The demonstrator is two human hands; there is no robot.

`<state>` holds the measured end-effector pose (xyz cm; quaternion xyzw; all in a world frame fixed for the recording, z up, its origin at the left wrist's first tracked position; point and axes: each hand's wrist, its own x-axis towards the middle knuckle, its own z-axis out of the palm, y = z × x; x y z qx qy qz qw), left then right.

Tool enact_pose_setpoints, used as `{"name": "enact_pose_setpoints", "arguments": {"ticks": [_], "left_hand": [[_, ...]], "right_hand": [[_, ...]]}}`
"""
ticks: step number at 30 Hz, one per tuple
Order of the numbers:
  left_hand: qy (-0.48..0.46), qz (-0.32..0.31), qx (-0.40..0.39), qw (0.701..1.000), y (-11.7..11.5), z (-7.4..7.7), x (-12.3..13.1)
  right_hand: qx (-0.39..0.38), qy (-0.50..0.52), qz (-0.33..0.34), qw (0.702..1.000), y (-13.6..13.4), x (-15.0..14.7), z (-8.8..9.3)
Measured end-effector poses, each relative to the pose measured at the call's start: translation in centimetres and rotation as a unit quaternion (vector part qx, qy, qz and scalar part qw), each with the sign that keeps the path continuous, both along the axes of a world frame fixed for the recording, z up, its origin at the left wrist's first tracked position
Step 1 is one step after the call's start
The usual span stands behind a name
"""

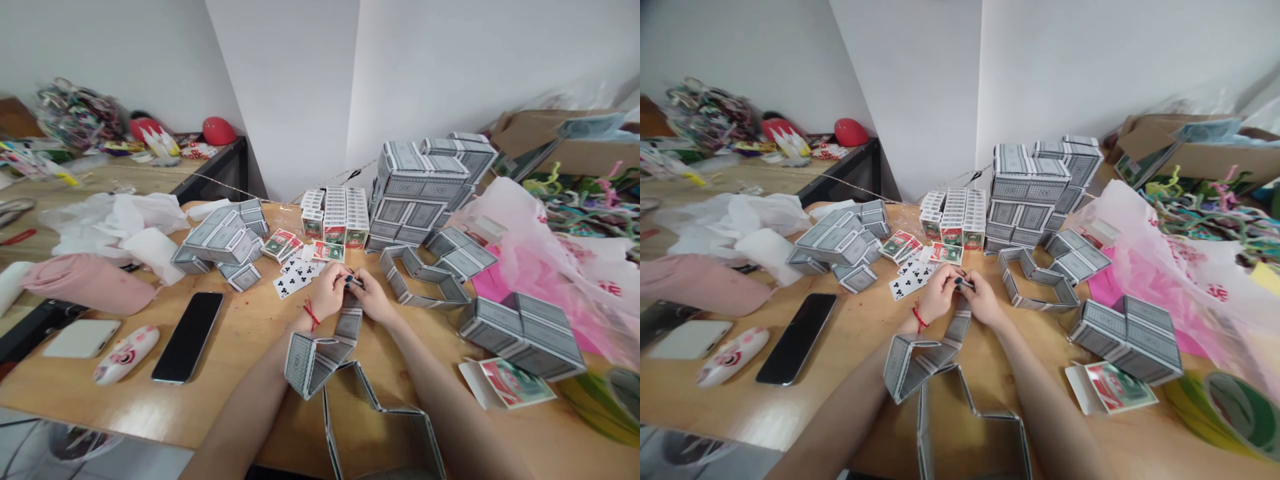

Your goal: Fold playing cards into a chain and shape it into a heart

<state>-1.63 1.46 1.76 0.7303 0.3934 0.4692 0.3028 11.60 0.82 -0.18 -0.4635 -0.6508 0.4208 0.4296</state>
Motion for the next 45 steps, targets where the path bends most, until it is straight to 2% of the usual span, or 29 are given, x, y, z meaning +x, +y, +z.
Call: {"name": "enact_pose_setpoints", "arguments": {"ticks": [10, 17, 24, 39, 45], "left_hand": [[-0.074, -0.014, -0.087, 0.993, 0.7, -1.3, -0.7], [-0.064, 0.000, -0.097, 0.993, 0.4, -0.9, -0.9], [-0.064, 0.017, -0.107, 0.992, 0.7, -1.3, -1.1], [-0.072, -0.016, -0.135, 0.988, 1.2, -1.6, -2.1], [-0.106, -0.026, -0.161, 0.981, 1.4, -1.8, -2.0]], "right_hand": [[-0.018, 0.022, 0.004, 1.000, 0.0, 0.0, 0.3], [-0.030, 0.036, -0.005, 0.999, 0.1, 0.0, -0.2], [-0.037, 0.044, -0.012, 0.998, 0.2, 0.0, -0.4], [-0.055, 0.070, -0.038, 0.995, 0.2, 0.0, -0.6], [-0.068, 0.096, -0.044, 0.992, 0.2, 0.2, -0.4]]}}
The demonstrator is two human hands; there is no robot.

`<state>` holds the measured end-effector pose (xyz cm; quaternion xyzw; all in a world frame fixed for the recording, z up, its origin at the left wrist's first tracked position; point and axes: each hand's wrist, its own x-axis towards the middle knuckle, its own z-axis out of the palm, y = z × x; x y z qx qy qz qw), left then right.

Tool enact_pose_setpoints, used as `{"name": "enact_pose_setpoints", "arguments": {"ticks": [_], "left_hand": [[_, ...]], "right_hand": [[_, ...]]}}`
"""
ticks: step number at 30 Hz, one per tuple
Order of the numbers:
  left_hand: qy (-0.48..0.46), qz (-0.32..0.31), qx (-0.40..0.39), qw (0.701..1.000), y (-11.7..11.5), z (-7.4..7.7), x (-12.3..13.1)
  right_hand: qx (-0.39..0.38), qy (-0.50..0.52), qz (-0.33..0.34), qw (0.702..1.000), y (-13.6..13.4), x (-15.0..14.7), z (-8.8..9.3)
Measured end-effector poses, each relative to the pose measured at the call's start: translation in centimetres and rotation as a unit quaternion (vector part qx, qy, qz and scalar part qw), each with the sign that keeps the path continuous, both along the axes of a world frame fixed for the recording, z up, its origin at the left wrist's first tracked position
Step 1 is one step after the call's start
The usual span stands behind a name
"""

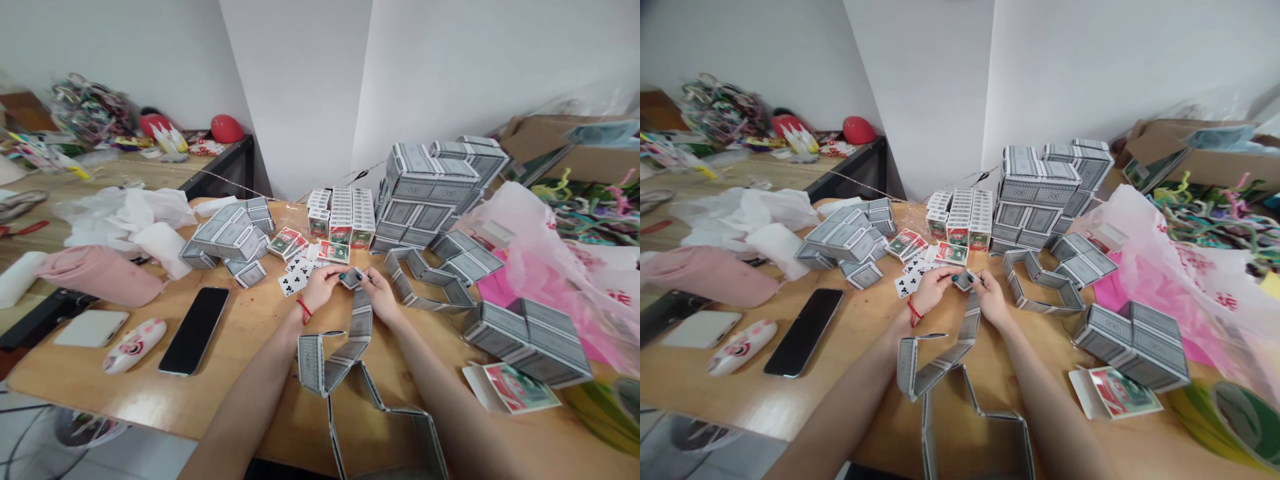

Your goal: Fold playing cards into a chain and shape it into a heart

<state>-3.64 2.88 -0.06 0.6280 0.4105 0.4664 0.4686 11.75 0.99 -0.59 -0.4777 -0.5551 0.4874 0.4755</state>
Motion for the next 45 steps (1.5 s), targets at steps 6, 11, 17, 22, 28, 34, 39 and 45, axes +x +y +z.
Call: {"name": "enact_pose_setpoints", "arguments": {"ticks": [6, 11, 17, 22, 28, 34, 39, 45], "left_hand": [[0.009, 0.062, 0.000, 0.998, 0.2, -0.8, 0.4], [0.053, 0.085, 0.021, 0.995, 0.4, -1.3, 0.5], [0.064, 0.073, 0.008, 0.995, 0.5, -1.4, 0.4], [0.027, 0.055, -0.037, 0.997, 0.6, -1.3, 0.3], [-0.002, 0.028, -0.051, 0.998, 0.7, -1.5, 0.1], [0.018, 0.017, -0.032, 0.999, 0.7, -1.1, -0.2], [0.007, 0.010, 0.000, 1.000, 0.1, -0.3, -0.2], [0.001, 0.008, 0.027, 1.000, 0.0, -0.2, -0.2]], "right_hand": [[-0.005, 0.040, 0.000, 0.999, 0.0, 0.3, -0.1], [-0.006, 0.055, -0.018, 0.998, 0.2, 0.4, -0.4], [-0.011, 0.100, 0.003, 0.995, 0.1, 0.2, -0.1], [-0.015, 0.117, 0.012, 0.993, 0.0, 0.1, 0.2], [-0.009, 0.126, 0.019, 0.992, -0.1, 0.0, 0.6], [-0.028, 0.145, 0.006, 0.989, 0.0, 0.1, 0.6], [-0.054, 0.173, 0.009, 0.983, 0.0, 0.3, 0.7], [-0.069, 0.184, 0.018, 0.980, -0.3, 0.3, 1.2]]}}
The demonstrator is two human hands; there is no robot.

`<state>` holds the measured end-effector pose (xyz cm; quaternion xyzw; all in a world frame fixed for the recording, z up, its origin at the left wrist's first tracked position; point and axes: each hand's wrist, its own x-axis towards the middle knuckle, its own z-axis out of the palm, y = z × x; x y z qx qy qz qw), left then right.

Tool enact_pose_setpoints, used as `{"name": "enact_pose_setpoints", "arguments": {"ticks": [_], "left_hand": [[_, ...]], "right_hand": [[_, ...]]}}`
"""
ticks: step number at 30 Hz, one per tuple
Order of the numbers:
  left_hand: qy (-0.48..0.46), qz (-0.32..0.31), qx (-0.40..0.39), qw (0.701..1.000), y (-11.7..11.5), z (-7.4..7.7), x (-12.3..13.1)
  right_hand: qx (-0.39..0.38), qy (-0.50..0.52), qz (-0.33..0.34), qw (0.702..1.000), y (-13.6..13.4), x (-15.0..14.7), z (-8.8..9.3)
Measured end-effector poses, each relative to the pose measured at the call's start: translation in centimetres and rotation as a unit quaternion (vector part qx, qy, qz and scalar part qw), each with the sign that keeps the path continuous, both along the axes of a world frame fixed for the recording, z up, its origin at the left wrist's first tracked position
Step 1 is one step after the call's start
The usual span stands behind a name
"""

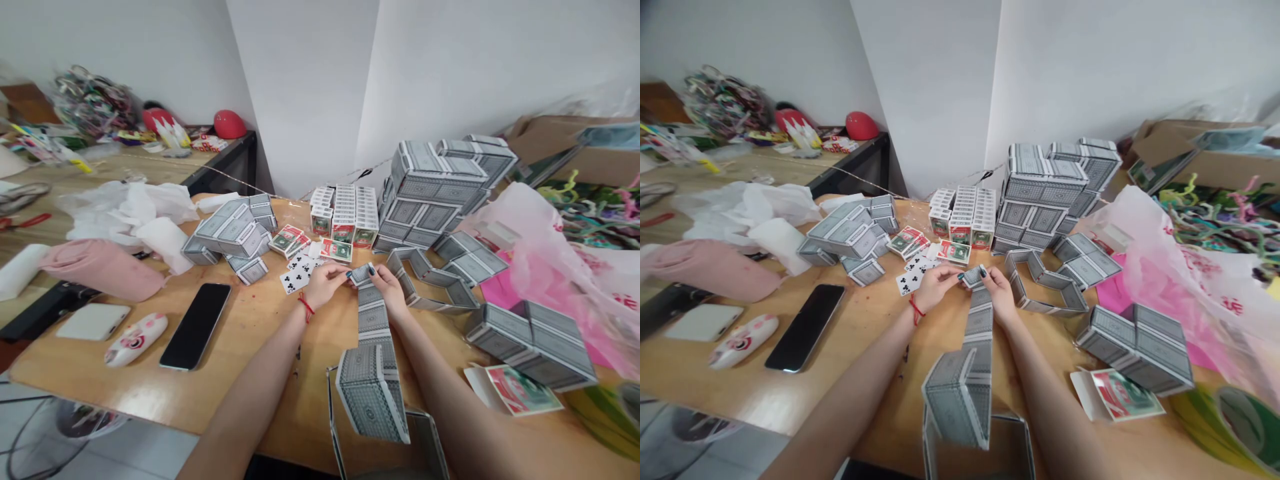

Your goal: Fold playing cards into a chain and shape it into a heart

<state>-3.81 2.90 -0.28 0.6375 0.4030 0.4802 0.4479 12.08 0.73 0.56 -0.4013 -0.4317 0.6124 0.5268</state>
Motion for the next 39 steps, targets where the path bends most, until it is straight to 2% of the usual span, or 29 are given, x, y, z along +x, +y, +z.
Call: {"name": "enact_pose_setpoints", "arguments": {"ticks": [13, 24, 31, 39], "left_hand": [[-0.076, 0.031, -0.105, 0.991, 0.1, 0.0, 0.9], [-0.035, -0.007, -0.075, 0.997, 0.0, 0.3, 0.8], [0.036, -0.003, -0.024, 0.999, 0.6, -0.9, 0.3], [0.021, -0.034, -0.026, 0.999, 0.6, -1.0, 0.0]], "right_hand": [[-0.009, -0.006, 0.011, 1.000, 0.1, -0.3, 0.0], [-0.033, -0.022, -0.014, 0.999, 0.1, -0.5, 0.0], [-0.049, 0.014, -0.011, 0.999, 0.0, -0.6, 0.1], [-0.059, 0.003, -0.010, 0.998, 0.1, -0.4, 0.0]]}}
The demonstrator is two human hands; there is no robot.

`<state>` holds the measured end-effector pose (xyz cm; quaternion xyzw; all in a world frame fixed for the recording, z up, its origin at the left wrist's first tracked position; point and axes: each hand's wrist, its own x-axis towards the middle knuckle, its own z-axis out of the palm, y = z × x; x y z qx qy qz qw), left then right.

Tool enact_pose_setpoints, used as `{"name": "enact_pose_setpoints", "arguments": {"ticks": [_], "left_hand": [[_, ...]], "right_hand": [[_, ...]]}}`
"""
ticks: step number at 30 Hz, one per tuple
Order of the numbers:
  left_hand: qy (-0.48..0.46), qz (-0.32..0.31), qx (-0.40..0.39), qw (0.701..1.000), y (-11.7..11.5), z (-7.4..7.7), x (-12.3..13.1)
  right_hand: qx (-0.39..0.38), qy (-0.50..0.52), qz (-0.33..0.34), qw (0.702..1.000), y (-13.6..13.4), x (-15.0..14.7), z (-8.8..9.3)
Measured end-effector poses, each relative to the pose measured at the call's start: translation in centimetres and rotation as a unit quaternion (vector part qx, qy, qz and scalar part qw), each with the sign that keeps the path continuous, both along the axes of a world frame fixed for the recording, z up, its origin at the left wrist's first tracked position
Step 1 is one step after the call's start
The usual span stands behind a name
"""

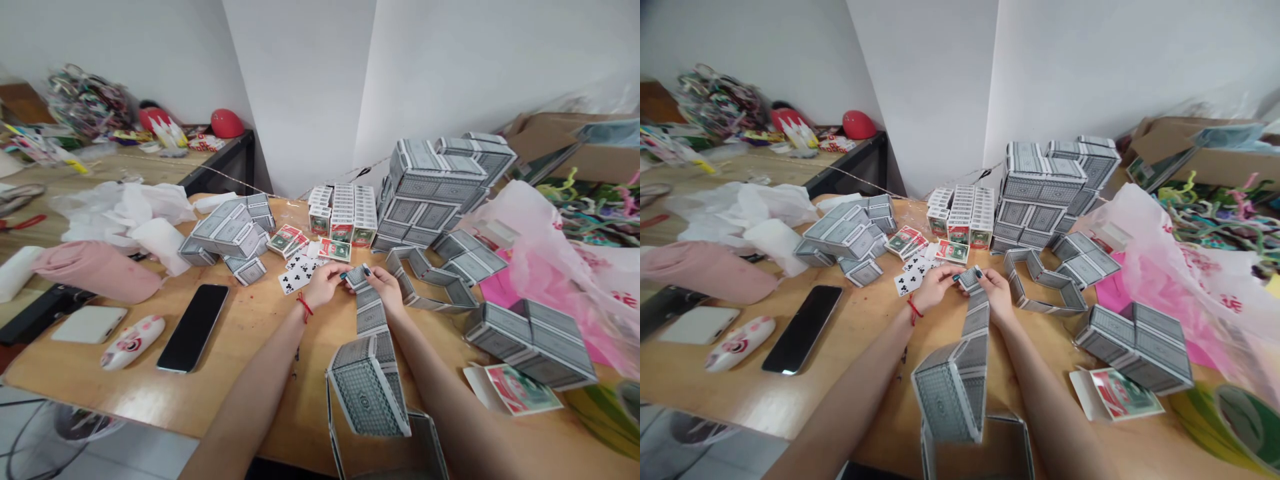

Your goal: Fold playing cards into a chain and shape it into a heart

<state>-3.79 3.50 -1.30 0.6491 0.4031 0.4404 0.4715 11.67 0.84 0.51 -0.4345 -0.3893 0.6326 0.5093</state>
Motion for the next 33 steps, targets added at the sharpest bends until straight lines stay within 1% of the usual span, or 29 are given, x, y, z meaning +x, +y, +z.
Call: {"name": "enact_pose_setpoints", "arguments": {"ticks": [7, 10, 15, 18, 23, 30, 33], "left_hand": [[-0.012, -0.015, -0.004, 1.000, -0.1, 0.3, -0.2], [-0.015, -0.026, -0.007, 1.000, -0.3, 0.7, -0.2], [-0.014, -0.009, -0.010, 1.000, -0.8, 1.6, 0.0], [-0.020, -0.002, -0.013, 1.000, -1.0, 1.9, 0.0], [-0.035, 0.004, -0.024, 0.999, -1.0, 1.8, 0.2], [-0.047, 0.023, -0.041, 0.998, -0.7, 1.3, 0.4], [-0.051, 0.031, -0.049, 0.997, -0.7, 1.2, 0.5]], "right_hand": [[-0.002, -0.012, 0.004, 1.000, 0.0, 0.0, 0.3], [-0.003, -0.011, 0.004, 1.000, 0.1, 0.1, 0.4], [-0.006, 0.010, 0.018, 1.000, 0.2, 0.4, 0.2], [-0.002, -0.003, 0.011, 1.000, 0.2, 0.4, 0.2], [0.002, -0.010, 0.011, 1.000, 0.2, 0.4, 0.3], [0.002, 0.030, 0.024, 0.999, 0.2, 0.4, 0.3], [0.000, 0.022, 0.026, 0.999, 0.2, 0.2, 0.3]]}}
